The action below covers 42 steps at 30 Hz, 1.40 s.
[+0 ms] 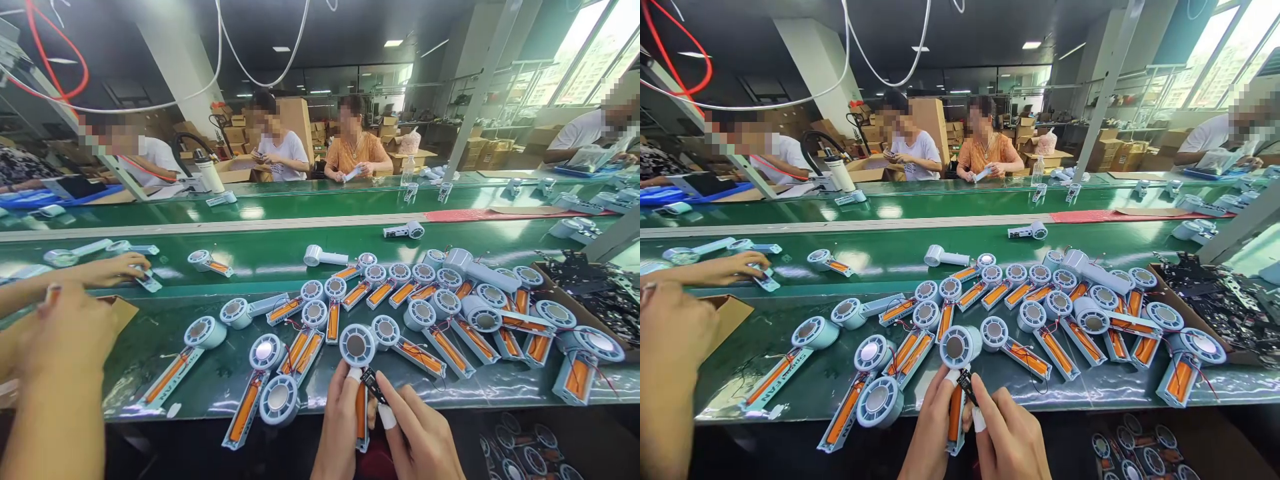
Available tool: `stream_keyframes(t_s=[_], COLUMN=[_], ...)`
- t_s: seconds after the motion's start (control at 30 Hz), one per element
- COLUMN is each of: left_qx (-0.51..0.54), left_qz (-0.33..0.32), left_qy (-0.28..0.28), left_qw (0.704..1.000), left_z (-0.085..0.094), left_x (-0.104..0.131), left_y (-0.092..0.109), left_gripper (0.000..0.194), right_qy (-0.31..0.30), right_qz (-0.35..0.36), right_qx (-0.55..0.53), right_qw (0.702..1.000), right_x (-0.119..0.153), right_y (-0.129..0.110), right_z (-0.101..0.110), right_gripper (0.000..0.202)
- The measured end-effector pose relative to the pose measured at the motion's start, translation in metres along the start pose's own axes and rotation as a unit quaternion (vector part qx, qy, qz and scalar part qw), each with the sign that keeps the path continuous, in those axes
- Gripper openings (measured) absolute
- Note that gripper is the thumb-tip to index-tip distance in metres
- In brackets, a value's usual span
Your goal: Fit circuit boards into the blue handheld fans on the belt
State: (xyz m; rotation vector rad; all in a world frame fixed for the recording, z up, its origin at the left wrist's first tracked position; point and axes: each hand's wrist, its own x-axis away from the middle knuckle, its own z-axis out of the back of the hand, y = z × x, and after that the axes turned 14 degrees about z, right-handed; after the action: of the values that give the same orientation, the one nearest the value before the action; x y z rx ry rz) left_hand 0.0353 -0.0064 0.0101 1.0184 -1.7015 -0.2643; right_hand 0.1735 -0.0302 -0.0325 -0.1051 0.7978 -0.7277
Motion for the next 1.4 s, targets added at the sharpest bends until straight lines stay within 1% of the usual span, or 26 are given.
stream_keyframes(t_s=[0.1, 0.17, 0.23, 0.3, 0.33, 0.4, 0.5, 0.6, 0.7, 0.8, 0.87, 0.93, 1.03, 1.13, 1.23, 1.33, 1.4], left_qx=[0.024, 0.024, 0.003, -0.045, -0.069, -0.097, -0.118, -0.178, -0.226, -0.241, -0.219, -0.186, -0.151, -0.101, -0.004, 0.066, 0.095], left_qz=[0.021, 0.027, 0.012, -0.008, -0.016, -0.029, -0.065, -0.091, -0.098, -0.089, -0.087, -0.097, -0.122, -0.111, -0.073, -0.028, -0.013], left_qy=[-0.041, -0.047, -0.018, 0.02, 0.031, 0.031, 0.05, 0.076, 0.066, 0.056, 0.06, 0.076, 0.083, 0.049, 0.004, -0.046, -0.063], left_qw=[0.999, 0.998, 1.0, 0.999, 0.997, 0.994, 0.99, 0.977, 0.967, 0.965, 0.97, 0.975, 0.977, 0.988, 0.997, 0.996, 0.993], left_z=[-0.001, -0.001, -0.001, -0.001, -0.001, 0.0, 0.001, 0.004, 0.006, 0.006, 0.005, 0.004, 0.004, 0.005, 0.005, 0.002, -0.001], left_x=[-0.002, -0.003, 0.0, 0.004, 0.005, 0.007, 0.003, -0.004, -0.009, -0.011, -0.012, -0.014, -0.015, -0.015, -0.013, -0.008, -0.004], left_y=[0.0, 0.0, 0.001, 0.004, 0.006, 0.007, 0.0, -0.013, -0.02, -0.021, -0.02, -0.019, -0.016, -0.01, -0.004, 0.002, 0.005], left_gripper=[0.059, 0.057, 0.055, 0.048, 0.044, 0.043, 0.05, 0.063, 0.076, 0.079, 0.078, 0.074, 0.063, 0.052, 0.046, 0.04, 0.039], right_qy=[0.006, 0.017, 0.032, 0.039, 0.037, 0.032, 0.028, 0.014, 0.01, 0.018, 0.017, 0.009, -0.008, -0.018, -0.013, 0.006, 0.019], right_qz=[0.018, 0.015, 0.008, -0.006, -0.017, -0.045, -0.074, -0.082, -0.087, -0.076, -0.071, -0.071, -0.071, -0.077, -0.078, -0.064, -0.05], right_qx=[0.009, 0.01, 0.025, 0.04, 0.043, 0.039, 0.026, 0.011, 0.004, 0.001, 0.024, 0.073, 0.11, 0.058, -0.009, -0.035, -0.039], right_qw=[1.0, 1.0, 0.999, 0.998, 0.998, 0.998, 0.997, 0.996, 0.996, 0.997, 0.997, 0.995, 0.991, 0.995, 0.997, 0.997, 0.998], right_x=[-0.006, -0.009, -0.011, -0.013, -0.014, -0.015, -0.015, -0.01, -0.007, -0.011, -0.017, -0.023, -0.026, -0.023, -0.019, -0.016, -0.013], right_y=[0.002, 0.002, 0.0, -0.002, -0.002, -0.003, -0.002, 0.0, 0.001, 0.0, -0.003, -0.006, -0.01, -0.009, -0.004, 0.001, 0.004], right_z=[0.008, 0.01, 0.01, 0.008, 0.007, 0.004, -0.003, -0.012, -0.02, -0.022, -0.02, -0.017, -0.014, -0.012, -0.008, -0.003, 0.001], right_gripper=[0.071, 0.069, 0.066, 0.062, 0.06, 0.058, 0.056, 0.055, 0.056, 0.056, 0.056, 0.055, 0.056, 0.056, 0.054, 0.052, 0.05])
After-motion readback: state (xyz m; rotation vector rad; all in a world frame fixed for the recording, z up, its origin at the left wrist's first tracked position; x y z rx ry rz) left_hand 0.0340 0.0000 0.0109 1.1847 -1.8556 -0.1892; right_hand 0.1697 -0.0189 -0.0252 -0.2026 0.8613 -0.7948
